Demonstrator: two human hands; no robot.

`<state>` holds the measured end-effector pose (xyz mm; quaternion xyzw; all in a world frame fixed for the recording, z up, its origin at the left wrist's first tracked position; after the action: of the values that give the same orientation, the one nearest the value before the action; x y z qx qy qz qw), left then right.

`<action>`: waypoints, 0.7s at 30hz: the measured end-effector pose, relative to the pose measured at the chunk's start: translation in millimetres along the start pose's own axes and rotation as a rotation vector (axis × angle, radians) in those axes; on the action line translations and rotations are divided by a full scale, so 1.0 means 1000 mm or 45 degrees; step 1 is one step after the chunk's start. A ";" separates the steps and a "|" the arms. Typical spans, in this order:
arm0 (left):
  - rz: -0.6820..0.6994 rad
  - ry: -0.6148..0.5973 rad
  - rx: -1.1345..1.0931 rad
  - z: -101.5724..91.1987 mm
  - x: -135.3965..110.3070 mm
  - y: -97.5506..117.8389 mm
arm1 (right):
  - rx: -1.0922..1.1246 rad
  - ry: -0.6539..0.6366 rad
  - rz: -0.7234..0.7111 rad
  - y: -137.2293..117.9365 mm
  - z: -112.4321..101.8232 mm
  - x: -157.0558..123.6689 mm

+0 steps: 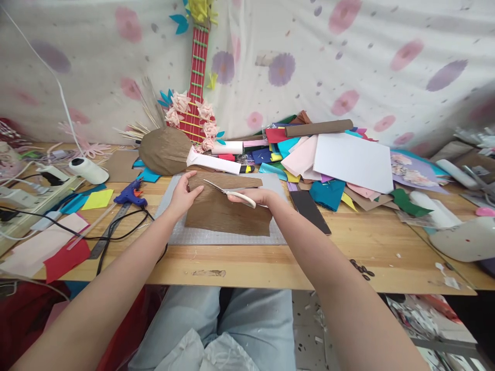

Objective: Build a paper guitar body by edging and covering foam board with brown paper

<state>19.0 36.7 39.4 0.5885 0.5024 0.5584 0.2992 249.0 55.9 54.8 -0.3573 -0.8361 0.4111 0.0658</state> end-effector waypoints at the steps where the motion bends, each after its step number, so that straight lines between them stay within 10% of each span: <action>1: 0.014 0.006 -0.008 0.000 0.000 -0.001 | 0.000 0.004 -0.001 -0.002 0.000 0.000; 21: 0.005 0.050 -0.029 -0.008 -0.004 -0.010 | -0.019 0.029 0.104 -0.013 0.000 0.001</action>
<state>9.2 35.0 30.2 0.5750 0.5006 0.5761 0.2948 241.1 51.2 64.2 -0.3962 -0.8231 0.4031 0.0557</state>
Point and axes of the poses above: each hand's wrist, its own x-axis towards the middle knuckle, its own z-axis out of the palm, y = z × x, the point moved 2 cm from there along x, towards the middle knuckle, and after that the axes turned 2 degrees about y, right-handed, at the moved point
